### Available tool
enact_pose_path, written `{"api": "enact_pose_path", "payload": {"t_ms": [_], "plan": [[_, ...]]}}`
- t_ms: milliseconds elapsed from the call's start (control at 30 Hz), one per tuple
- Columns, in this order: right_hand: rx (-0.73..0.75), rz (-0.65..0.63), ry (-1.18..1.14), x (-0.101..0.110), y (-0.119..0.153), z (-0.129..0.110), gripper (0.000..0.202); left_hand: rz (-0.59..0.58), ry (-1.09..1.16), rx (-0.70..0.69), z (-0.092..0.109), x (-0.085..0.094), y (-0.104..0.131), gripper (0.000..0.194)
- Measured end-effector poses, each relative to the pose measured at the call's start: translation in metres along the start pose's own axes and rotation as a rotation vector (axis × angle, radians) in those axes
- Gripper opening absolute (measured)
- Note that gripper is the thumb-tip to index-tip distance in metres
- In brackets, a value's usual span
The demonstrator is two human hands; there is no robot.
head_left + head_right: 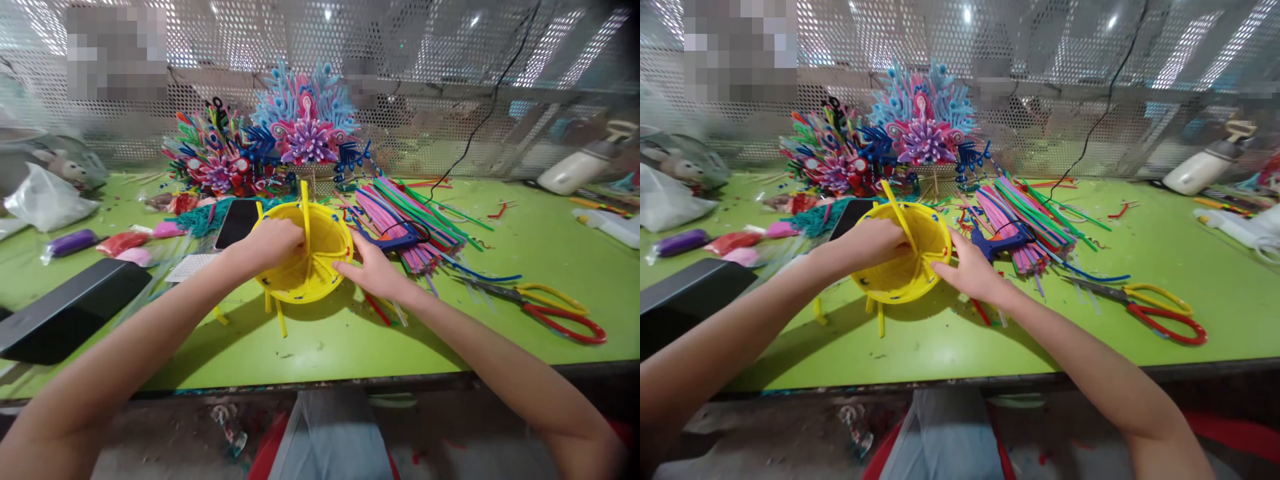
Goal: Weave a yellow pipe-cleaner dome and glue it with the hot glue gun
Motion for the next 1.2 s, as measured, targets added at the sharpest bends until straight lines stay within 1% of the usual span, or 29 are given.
{"api": "enact_pose_path", "payload": {"t_ms": [100, 233, 433, 600, 833, 933, 1033, 1133, 1200], "plan": [[0.013, 0.006, 0.017, 0.000, 0.000, -0.003, 0.056, -0.041, -0.084, 0.044, 0.001, -0.003, 0.000, 0.037], [0.003, 0.013, 0.024, 0.000, 0.001, -0.003, 0.055, -0.056, -0.077, 0.049, 0.001, -0.004, -0.001, 0.037], [0.010, 0.021, 0.046, -0.001, 0.001, 0.000, 0.059, -0.047, -0.020, 0.074, -0.005, -0.007, -0.002, 0.036], [0.021, 0.032, 0.079, -0.002, 0.002, -0.003, 0.058, -0.048, 0.009, 0.097, -0.002, -0.006, 0.000, 0.036], [0.012, 0.029, 0.087, -0.002, 0.003, -0.004, 0.062, -0.008, -0.004, 0.116, 0.000, -0.007, -0.001, 0.035], [0.018, 0.032, 0.105, -0.001, 0.003, -0.004, 0.063, 0.007, -0.030, 0.089, 0.000, -0.009, -0.002, 0.034], [0.018, 0.036, 0.123, 0.000, 0.003, -0.003, 0.063, 0.017, -0.043, 0.031, 0.001, -0.012, -0.002, 0.033], [0.005, 0.029, 0.116, 0.000, 0.003, -0.002, 0.062, 0.006, -0.015, -0.019, 0.002, -0.013, -0.002, 0.032], [-0.003, 0.026, 0.121, 0.000, 0.003, -0.001, 0.063, 0.002, 0.019, -0.023, 0.003, -0.012, -0.001, 0.033]]}}
Point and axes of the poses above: each hand's wrist, its own y-axis away from the middle knuckle, its own x-axis out of the back of the hand, z = x × y, the point moved 7 cm from there along -y, towards the middle knuckle, and after that the axes turned 8 degrees about -x, right-handed, at the moved point
